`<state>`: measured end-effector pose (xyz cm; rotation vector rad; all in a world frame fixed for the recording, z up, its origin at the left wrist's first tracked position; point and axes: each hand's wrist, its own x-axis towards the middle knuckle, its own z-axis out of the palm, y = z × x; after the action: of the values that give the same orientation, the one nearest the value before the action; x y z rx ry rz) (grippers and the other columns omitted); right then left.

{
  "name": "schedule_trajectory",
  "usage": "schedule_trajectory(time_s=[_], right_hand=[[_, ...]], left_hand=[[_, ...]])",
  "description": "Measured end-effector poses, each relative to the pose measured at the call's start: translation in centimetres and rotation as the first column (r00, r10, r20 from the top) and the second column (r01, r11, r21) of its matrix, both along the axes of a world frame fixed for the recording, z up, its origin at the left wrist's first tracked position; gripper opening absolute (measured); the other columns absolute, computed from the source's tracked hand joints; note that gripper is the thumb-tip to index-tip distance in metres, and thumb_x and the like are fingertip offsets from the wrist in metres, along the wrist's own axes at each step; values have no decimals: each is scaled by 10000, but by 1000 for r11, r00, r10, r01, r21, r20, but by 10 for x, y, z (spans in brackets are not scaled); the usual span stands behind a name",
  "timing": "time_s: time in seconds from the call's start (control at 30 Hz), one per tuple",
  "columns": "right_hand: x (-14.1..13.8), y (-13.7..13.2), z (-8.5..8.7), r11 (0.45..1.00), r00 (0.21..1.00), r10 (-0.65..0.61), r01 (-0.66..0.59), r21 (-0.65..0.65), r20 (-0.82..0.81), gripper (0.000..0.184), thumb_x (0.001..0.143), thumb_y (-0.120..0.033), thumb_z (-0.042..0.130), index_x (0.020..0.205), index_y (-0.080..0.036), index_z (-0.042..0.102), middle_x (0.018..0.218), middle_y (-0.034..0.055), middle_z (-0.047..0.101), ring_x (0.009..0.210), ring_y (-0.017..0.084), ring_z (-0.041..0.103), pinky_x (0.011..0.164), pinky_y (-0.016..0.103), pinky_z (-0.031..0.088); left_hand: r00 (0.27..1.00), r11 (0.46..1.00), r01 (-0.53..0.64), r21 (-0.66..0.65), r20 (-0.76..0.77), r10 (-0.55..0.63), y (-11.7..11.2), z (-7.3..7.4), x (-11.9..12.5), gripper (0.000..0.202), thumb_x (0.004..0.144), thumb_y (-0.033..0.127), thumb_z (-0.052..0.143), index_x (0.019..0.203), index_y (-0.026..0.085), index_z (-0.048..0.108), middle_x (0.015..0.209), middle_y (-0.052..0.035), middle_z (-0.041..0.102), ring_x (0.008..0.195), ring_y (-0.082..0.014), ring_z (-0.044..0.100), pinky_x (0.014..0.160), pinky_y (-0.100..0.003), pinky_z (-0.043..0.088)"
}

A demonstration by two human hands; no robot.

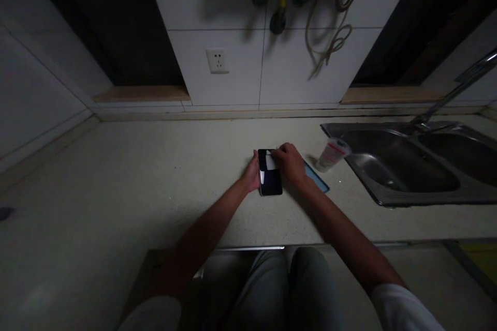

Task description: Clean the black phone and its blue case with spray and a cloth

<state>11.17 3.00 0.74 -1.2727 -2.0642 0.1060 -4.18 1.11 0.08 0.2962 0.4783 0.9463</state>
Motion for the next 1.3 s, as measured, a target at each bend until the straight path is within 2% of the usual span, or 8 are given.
schedule_trajectory(time_s=[0.13, 0.3, 0.47, 0.6, 0.67, 0.9, 1.1, 1.3], right_hand=[[-22, 10, -2, 995, 995, -31, 21, 94, 97, 240, 934, -196, 517, 1037, -233, 730, 947, 81, 649, 896, 241, 535, 730, 330, 433], [-29, 1, -6, 968, 955, 244, -252, 25, 166, 258, 937, -176, 531, 1083, -210, 741, 1030, 105, 686, 952, 246, 565, 819, 362, 456], [-6, -20, 7, 740, 752, 656, -622, -254, 69, 183, 944, -209, 586, 989, -192, 763, 944, 80, 699, 865, 191, 639, 770, 306, 481], [13, -29, 14, 639, 691, 723, -674, -371, -12, 186, 939, -188, 580, 892, -195, 759, 878, 49, 713, 791, 168, 658, 747, 292, 480], [21, -26, 14, 665, 720, 693, -643, -379, -6, 173, 908, -164, 591, 862, -199, 754, 857, 42, 713, 772, 168, 656, 732, 291, 476], [40, 1, 0, 947, 963, 268, -263, -184, -2, 158, 899, -197, 576, 948, -206, 726, 905, 71, 694, 818, 199, 633, 744, 320, 479], [33, 4, -13, 992, 974, 122, -124, 3, -189, 173, 920, -204, 524, 944, -202, 696, 897, 76, 670, 827, 215, 622, 759, 355, 510], [21, -5, -9, 983, 933, 116, -57, 176, -342, 192, 958, -238, 529, 1051, -226, 697, 1037, 97, 702, 975, 242, 653, 830, 394, 546]], left_hand=[[1000, 1000, -24, -13, -9, 24, 0, -1, 2, 611, 962, 637, 388, 1269, 179, 653, 1050, -134, 751, 1015, -308, 700, 934, -444, 506], [999, 997, -37, -71, -24, 35, 2, -1, -1, 625, 956, 657, 380, 1222, 170, 669, 1030, -136, 752, 1005, -313, 704, 905, -447, 516], [1000, 995, -4, -97, 1, 4, 6, -2, -7, 704, 960, 680, 298, 1181, 126, 672, 1004, -171, 746, 987, -327, 708, 881, -455, 525], [1000, 998, 19, -63, 1, -19, 8, -8, -8, 737, 961, 681, 271, 1197, 96, 652, 1016, -192, 738, 1005, -336, 702, 914, -476, 507], [1000, 998, 26, -53, -5, -27, 9, -11, -8, 747, 960, 683, 263, 1200, 89, 647, 1022, -201, 734, 1011, -337, 699, 924, -482, 501], [999, 1000, 21, -22, -28, -22, 10, -16, -7, 695, 970, 655, 314, 1219, 94, 641, 1014, -183, 736, 981, -308, 702, 922, -450, 501], [987, 986, 162, 50, 13, -163, 6, -17, -8, 729, 974, 659, 281, 1296, 96, 613, 1069, -191, 730, 1017, -312, 693, 945, -464, 480], [989, 988, 146, 46, -7, -146, 5, -13, -7, 714, 977, 653, 283, 1225, 94, 652, 986, -174, 739, 945, -290, 706, 907, -428, 496]])
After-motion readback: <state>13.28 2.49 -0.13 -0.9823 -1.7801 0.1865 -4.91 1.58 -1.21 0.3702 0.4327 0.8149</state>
